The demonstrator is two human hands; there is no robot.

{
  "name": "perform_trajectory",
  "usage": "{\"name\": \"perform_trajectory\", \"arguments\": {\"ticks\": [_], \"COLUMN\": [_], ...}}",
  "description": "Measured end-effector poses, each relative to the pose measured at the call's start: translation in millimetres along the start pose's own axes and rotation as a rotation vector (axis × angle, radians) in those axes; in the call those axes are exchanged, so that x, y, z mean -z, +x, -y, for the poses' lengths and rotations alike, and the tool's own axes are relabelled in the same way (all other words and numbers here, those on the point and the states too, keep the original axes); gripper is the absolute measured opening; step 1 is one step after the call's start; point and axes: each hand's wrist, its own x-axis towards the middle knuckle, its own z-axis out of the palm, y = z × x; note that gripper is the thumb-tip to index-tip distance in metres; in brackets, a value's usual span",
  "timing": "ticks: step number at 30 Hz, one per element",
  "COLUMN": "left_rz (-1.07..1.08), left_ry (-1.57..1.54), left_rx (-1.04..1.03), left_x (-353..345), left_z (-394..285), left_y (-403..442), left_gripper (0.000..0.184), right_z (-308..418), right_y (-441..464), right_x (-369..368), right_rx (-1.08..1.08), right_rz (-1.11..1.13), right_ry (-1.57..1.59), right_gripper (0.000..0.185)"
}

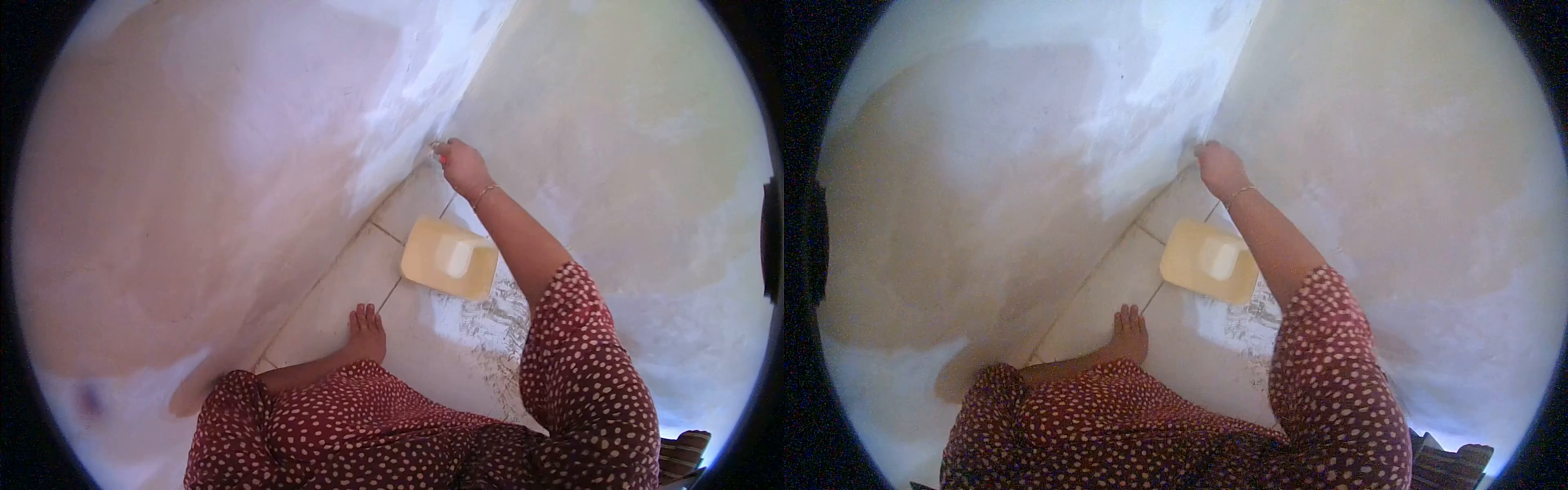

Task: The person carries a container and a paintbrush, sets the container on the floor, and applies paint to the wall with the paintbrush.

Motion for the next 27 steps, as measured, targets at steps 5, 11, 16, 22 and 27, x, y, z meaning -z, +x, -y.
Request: {"name": "perform_trajectory", "arguments": {"ticks": [5,11,16,22,27], "left_rz": [0.014,-0.023,-0.056,-0.104,-0.070], "left_ry": [-0.117,-0.028,0.024,-0.116,-0.053], "left_rx": [0.015,0.032,0.014,0.001,0.007], "left_x": [4,-9,-11,-21,-20], "left_z": [-2,-3,-1,0,0], "left_y": [-3,4,5,12,13], "left_gripper": [0.054,0.053,0.052,0.052,0.052], "right_z": [26,37,1,32,47], "right_y": [-17,-25,-20,1,13], "right_x": [99,60,26,176,295], "right_rx": [-0.011,0.055,0.019,0.146,0.310], "right_rz": [-0.349,-0.238,-0.005,-0.374,-0.862], "right_ry": [0.014,-0.072,-0.060,-0.094,-0.390], "right_gripper": [0.015,0.016,0.013,0.016,0.016]}}
